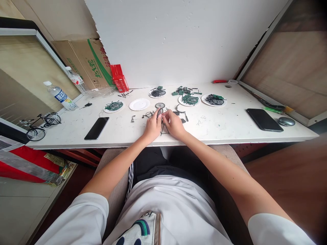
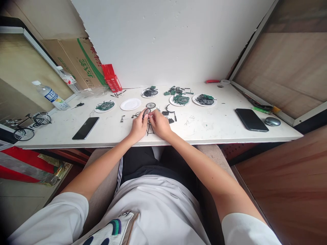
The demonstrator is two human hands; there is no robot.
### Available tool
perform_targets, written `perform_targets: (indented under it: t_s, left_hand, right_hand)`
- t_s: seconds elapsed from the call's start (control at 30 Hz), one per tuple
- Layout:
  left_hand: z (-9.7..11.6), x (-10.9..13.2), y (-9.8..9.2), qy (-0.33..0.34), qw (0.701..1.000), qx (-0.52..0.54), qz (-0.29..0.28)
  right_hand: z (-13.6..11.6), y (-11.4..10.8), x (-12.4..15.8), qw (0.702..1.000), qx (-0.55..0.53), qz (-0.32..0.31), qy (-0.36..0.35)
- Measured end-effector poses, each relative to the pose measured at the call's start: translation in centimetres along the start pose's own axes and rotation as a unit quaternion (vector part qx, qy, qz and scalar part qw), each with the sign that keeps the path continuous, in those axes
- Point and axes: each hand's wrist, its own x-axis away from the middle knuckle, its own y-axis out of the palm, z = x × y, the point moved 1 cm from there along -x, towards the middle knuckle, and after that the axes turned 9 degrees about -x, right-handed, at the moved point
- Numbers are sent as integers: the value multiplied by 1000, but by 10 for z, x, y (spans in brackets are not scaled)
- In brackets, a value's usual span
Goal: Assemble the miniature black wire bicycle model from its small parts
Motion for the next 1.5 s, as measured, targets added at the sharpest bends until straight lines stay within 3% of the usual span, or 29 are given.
perform_targets:
  t_s: [0.27, 0.7, 0.93, 1.13, 1.5]
  left_hand:
    - [1, 1, 1, 26, 999, 6, 22]
    - [8, 5, -1, 84, 996, 7, 4]
    - [5, 3, 1, 63, 997, 13, 34]
    - [4, 4, 1, 68, 997, 12, 22]
    - [11, 6, -1, 62, 997, 38, -6]
  right_hand:
    - [-1, -1, 1, 999, 14, -32, -2]
    - [1, -2, 0, 999, 28, -12, -17]
    - [-3, -1, 1, 999, 20, -18, -20]
    - [0, -2, 0, 999, 24, -28, -17]
    - [4, -2, -5, 997, -61, 1, -42]
